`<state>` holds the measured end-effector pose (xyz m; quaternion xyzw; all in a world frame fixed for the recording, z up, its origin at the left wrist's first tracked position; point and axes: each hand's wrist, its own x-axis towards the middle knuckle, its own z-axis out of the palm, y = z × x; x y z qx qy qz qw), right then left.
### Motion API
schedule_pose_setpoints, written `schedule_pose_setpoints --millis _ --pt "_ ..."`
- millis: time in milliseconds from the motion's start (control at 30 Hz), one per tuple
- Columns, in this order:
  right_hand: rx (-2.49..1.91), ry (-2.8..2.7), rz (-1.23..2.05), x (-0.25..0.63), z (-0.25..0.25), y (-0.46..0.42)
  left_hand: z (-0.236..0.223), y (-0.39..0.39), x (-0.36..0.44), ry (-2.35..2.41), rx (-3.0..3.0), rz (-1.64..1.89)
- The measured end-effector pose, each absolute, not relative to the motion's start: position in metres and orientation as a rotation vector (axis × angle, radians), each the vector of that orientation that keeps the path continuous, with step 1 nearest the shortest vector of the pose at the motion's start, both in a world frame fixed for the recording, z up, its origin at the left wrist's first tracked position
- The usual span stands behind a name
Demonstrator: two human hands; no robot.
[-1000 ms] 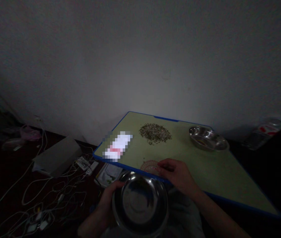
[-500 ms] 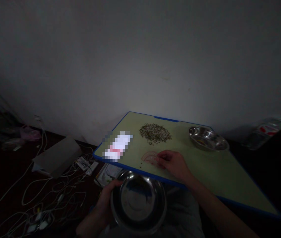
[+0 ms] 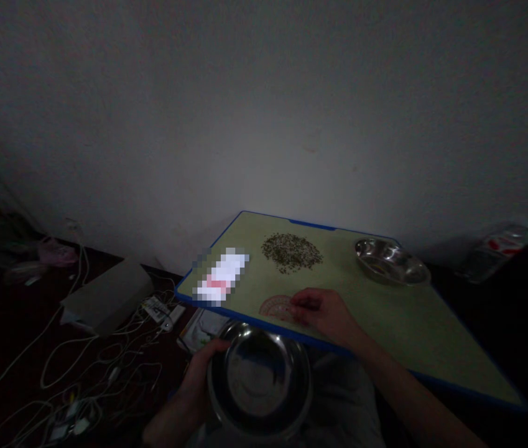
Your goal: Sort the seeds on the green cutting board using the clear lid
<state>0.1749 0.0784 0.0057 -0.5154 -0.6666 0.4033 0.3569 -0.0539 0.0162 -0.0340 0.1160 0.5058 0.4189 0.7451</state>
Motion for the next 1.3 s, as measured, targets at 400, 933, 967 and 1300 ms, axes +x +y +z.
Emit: schedule_pose_setpoints --millis 400,933,967,1300 --pt "-1.368 -2.027 0.762 0.205 0.014 0.162 -0.017 0.009 -0.039 1.142 0.283 0.862" --pt "-1.397 -1.89 0.603 0.237 0.003 0.192 -0.039 0.016 -0.039 1.189 0.3 0.929" --pt "-1.409 -1.878 0.587 0.239 0.001 0.193 -0.043 0.016 -0.04 1.198 0.316 0.94" --pt "-1.455 -1.686 0.503 0.245 0.002 0.192 -0.043 0.014 -0.035 1.153 0.258 0.933"
